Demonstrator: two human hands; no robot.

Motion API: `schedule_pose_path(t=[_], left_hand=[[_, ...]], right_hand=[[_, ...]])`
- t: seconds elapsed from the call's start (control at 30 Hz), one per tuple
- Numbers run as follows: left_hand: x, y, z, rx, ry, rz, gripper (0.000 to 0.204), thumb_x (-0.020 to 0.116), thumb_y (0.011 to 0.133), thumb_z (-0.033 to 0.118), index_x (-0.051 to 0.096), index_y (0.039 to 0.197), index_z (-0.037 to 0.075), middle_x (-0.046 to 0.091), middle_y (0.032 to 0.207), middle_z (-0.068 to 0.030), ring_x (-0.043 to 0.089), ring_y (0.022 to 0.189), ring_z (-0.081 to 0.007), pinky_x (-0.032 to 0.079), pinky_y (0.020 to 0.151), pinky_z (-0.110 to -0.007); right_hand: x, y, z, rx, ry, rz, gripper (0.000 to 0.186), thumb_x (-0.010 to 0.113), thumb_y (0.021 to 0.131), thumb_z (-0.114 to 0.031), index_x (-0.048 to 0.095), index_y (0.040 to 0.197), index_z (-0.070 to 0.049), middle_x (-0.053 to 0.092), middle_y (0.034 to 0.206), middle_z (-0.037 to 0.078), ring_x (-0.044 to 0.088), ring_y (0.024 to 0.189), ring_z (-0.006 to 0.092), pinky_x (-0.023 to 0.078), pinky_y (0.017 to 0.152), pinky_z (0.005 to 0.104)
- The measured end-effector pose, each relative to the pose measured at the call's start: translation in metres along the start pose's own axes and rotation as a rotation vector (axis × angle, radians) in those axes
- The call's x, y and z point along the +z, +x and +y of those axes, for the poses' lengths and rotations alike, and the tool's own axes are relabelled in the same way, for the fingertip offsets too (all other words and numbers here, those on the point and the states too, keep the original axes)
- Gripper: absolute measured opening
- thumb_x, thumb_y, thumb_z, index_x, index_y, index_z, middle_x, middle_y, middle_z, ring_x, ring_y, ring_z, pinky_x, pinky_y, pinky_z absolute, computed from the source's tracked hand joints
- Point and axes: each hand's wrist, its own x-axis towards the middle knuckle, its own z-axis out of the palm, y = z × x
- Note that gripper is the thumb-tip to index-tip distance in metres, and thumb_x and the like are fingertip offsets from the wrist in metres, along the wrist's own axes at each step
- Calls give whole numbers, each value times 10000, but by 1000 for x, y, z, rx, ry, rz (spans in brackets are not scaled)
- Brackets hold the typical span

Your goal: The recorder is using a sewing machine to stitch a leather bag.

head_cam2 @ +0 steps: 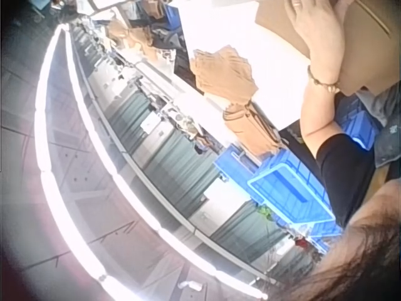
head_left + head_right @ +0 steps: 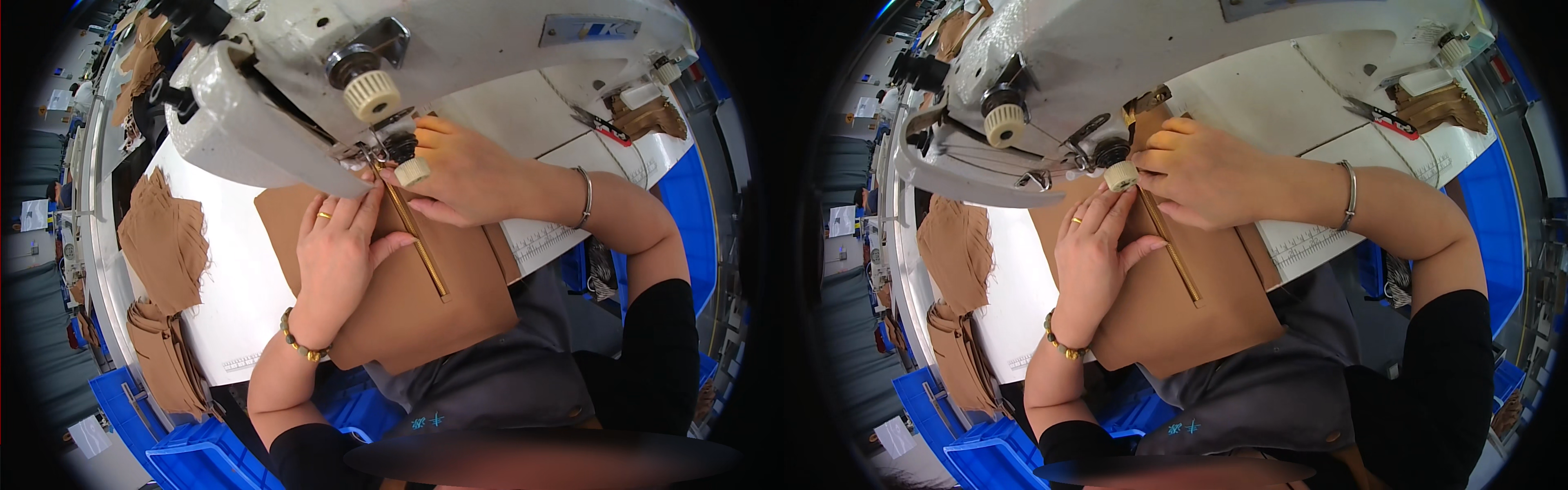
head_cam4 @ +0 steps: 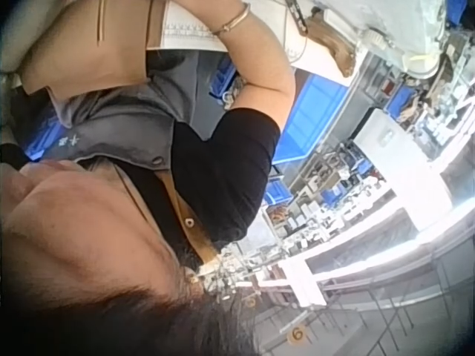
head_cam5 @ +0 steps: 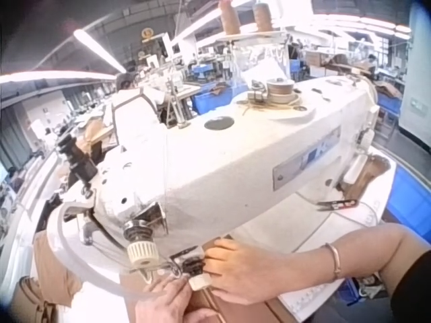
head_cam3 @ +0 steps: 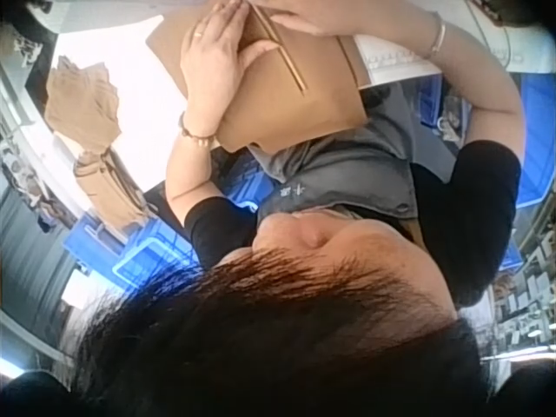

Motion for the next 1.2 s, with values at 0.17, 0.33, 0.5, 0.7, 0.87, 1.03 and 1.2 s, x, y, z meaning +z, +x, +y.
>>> schedule_pose_path(t=[0.17, 0.33, 0.5, 0.7, 0.87, 1.03, 1.2], left_hand=[[-1, 0, 0, -12, -6, -13, 697, 781, 765, 492, 692, 1268, 18, 694, 1217, -145, 636, 1171, -326, 482, 1041, -453], [0, 1, -2, -19, 10, -16, 696, 774, 769, 500, 698, 1262, 15, 698, 1219, -143, 637, 1185, -328, 481, 1042, -453], [4, 3, -5, -3, 35, 29, 650, 770, 761, 492, 717, 1224, 38, 694, 1144, -63, 657, 1075, -273, 480, 1041, -446], [3, 2, -4, -18, 17, 20, 656, 770, 766, 488, 711, 1239, 37, 691, 1190, -66, 647, 1111, -284, 478, 1042, -448], [3, 4, -5, -24, 22, 35, 668, 758, 785, 491, 700, 1270, 36, 690, 1188, -69, 636, 1136, -284, 478, 1045, -449], [4, 5, -5, -31, 31, 27, 676, 753, 792, 500, 700, 1280, 36, 692, 1179, -70, 639, 1142, -279, 477, 1048, -448], [3, 6, -6, -24, 23, 24, 697, 760, 791, 519, 702, 1260, 6, 691, 1219, -191, 648, 1151, -337, 499, 1007, -443]], right_hand=[[2, 0, 1, -1, -6, 13, 304, 742, 831, -258, 753, 1034, -32, 703, 1202, 85, 622, 1088, 243, 468, 987, 386], [3, 0, 3, 4, 2, 26, 301, 742, 831, -254, 753, 1040, -38, 702, 1217, 86, 625, 1083, 240, 474, 978, 385], [4, 0, 4, 3, -16, 44, 295, 742, 833, -247, 751, 1046, -44, 702, 1220, 86, 629, 1078, 238, 482, 963, 384], [7, -1, 7, -3, -24, 41, 291, 738, 841, -250, 747, 1051, -49, 699, 1232, 86, 631, 1085, 239, 480, 959, 385], [8, 0, 9, 0, -41, 22, 293, 726, 854, -261, 742, 1063, -55, 694, 1240, 66, 634, 1080, 237, 476, 953, 384], [8, 1, 11, -3, -52, 31, 295, 722, 862, -266, 741, 1073, -62, 691, 1221, 51, 634, 1070, 233, 475, 949, 383], [9, 1, 12, -11, -47, 51, 299, 718, 868, -270, 738, 1081, -61, 690, 1216, 47, 633, 1069, 230, 473, 950, 381]])
